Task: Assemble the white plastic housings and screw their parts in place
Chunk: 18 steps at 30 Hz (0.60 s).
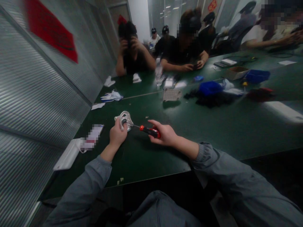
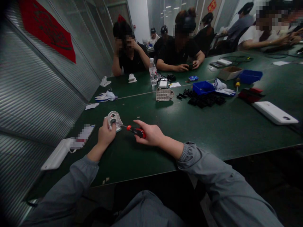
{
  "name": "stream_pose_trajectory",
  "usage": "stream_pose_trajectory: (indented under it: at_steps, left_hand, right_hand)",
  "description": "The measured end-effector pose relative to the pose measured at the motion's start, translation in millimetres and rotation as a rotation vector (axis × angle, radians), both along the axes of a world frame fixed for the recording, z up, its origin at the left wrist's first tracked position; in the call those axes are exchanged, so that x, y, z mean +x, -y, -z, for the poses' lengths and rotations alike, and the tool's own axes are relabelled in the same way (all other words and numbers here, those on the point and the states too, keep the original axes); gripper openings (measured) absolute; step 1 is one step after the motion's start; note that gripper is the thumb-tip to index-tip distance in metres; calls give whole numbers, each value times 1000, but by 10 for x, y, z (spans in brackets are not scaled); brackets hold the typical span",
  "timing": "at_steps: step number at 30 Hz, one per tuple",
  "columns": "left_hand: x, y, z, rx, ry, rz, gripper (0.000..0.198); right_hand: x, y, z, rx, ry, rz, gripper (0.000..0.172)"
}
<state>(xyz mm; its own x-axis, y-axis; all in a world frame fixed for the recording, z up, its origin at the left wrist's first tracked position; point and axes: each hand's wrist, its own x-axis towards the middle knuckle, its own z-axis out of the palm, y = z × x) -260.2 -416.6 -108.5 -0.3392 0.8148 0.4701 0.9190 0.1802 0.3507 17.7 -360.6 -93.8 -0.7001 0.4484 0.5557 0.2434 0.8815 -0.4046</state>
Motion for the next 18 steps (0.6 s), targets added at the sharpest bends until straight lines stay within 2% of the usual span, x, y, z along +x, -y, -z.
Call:
stream_pose_trajectory:
  at_steps: [2,7,12,18]
  left_hand:
    - [3,1,-2,-2,-9,-3,50]
    - [15,9,-26,4,-9,8,49]
    - [11,5,-28,-1,5,1,50]
    - [-3,3,-10,-5,4,-2,50]
  right_hand:
    - [-2,-1,1,18,-37,-13,66]
    - [3,7,-12,2,25,-7,58]
    - [-4,7,-23,-21,-56,-2,68]
    - [-1,8,-9,-66,6,13,61]
